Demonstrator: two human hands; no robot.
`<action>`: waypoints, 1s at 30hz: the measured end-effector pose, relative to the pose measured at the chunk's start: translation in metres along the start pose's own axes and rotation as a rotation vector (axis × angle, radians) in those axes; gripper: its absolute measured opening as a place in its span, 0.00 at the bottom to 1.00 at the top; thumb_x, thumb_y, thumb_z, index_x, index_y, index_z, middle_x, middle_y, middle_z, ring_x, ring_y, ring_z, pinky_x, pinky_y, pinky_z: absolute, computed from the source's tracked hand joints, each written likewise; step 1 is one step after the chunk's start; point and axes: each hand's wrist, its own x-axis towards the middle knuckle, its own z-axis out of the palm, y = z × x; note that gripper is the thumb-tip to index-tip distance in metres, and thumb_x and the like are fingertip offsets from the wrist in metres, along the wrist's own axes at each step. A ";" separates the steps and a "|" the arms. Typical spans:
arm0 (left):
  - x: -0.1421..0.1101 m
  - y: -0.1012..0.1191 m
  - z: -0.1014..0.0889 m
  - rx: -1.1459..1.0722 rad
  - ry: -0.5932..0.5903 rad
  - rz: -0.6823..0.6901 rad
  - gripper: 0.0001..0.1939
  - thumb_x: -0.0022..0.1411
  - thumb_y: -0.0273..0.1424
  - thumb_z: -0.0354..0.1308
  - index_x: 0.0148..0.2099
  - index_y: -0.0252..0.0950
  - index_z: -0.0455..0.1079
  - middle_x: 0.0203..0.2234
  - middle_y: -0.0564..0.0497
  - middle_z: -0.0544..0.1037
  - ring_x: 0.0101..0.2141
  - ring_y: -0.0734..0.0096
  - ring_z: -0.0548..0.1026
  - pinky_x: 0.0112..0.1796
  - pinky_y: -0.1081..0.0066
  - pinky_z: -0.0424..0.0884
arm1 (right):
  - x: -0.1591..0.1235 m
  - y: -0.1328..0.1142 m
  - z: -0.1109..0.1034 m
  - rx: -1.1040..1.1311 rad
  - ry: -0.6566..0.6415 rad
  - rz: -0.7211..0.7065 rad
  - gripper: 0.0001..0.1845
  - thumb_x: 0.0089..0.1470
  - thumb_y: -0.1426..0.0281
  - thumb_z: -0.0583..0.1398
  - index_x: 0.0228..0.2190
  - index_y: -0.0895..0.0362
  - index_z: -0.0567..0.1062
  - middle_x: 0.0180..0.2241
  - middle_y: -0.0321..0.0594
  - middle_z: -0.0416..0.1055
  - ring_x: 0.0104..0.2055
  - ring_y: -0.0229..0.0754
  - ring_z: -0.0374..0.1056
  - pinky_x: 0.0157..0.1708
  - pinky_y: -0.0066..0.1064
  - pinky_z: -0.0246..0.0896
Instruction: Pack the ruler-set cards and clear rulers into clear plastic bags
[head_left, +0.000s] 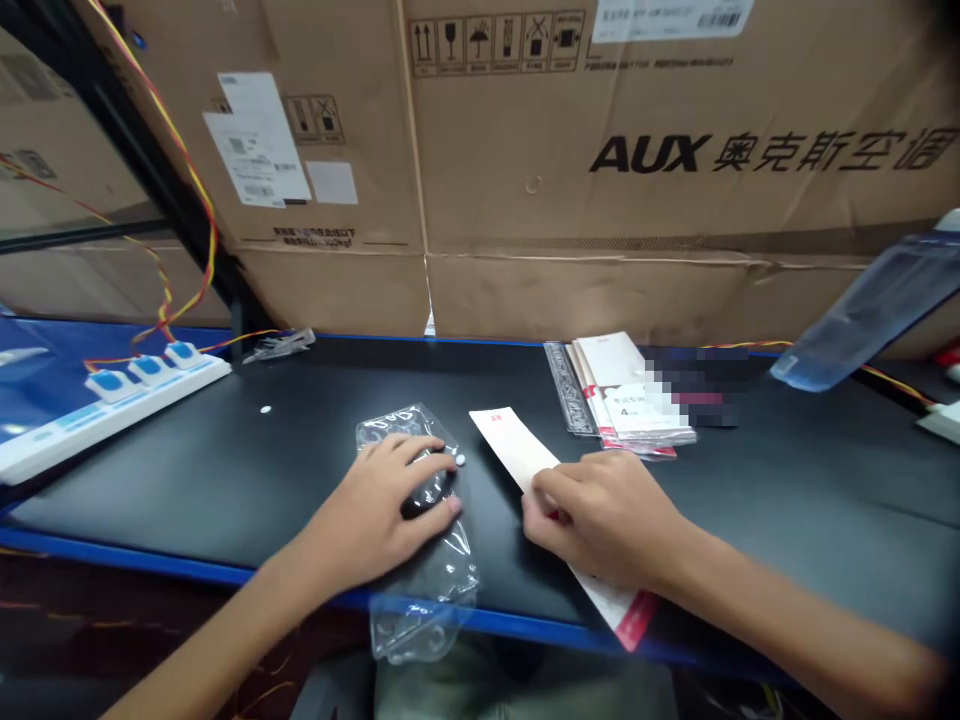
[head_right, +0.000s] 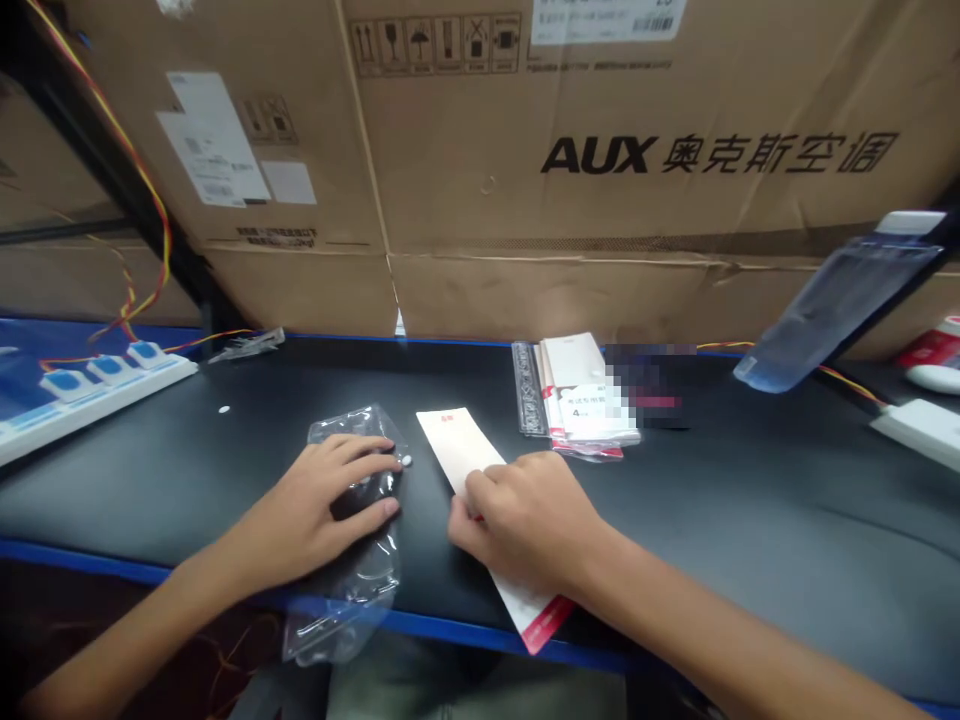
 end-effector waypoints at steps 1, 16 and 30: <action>0.001 0.011 0.004 0.005 0.002 0.006 0.20 0.69 0.46 0.54 0.58 0.47 0.72 0.60 0.47 0.72 0.58 0.50 0.67 0.57 0.49 0.65 | 0.004 -0.001 0.001 0.013 0.014 0.019 0.20 0.60 0.69 0.55 0.17 0.55 0.69 0.16 0.37 0.70 0.18 0.38 0.63 0.24 0.34 0.38; 0.014 0.040 0.020 -0.213 0.034 0.123 0.13 0.70 0.39 0.57 0.54 0.45 0.73 0.57 0.48 0.74 0.56 0.57 0.72 0.57 0.58 0.69 | 0.016 0.023 -0.007 0.429 -0.201 0.088 0.16 0.64 0.60 0.58 0.49 0.51 0.77 0.43 0.41 0.73 0.43 0.44 0.71 0.40 0.33 0.62; 0.020 0.043 0.006 -0.344 -0.142 0.132 0.05 0.74 0.33 0.50 0.45 0.41 0.66 0.55 0.49 0.69 0.57 0.62 0.66 0.57 0.62 0.66 | 0.020 0.006 0.009 0.172 -0.128 0.077 0.16 0.69 0.62 0.54 0.44 0.55 0.80 0.42 0.43 0.74 0.40 0.44 0.68 0.39 0.35 0.58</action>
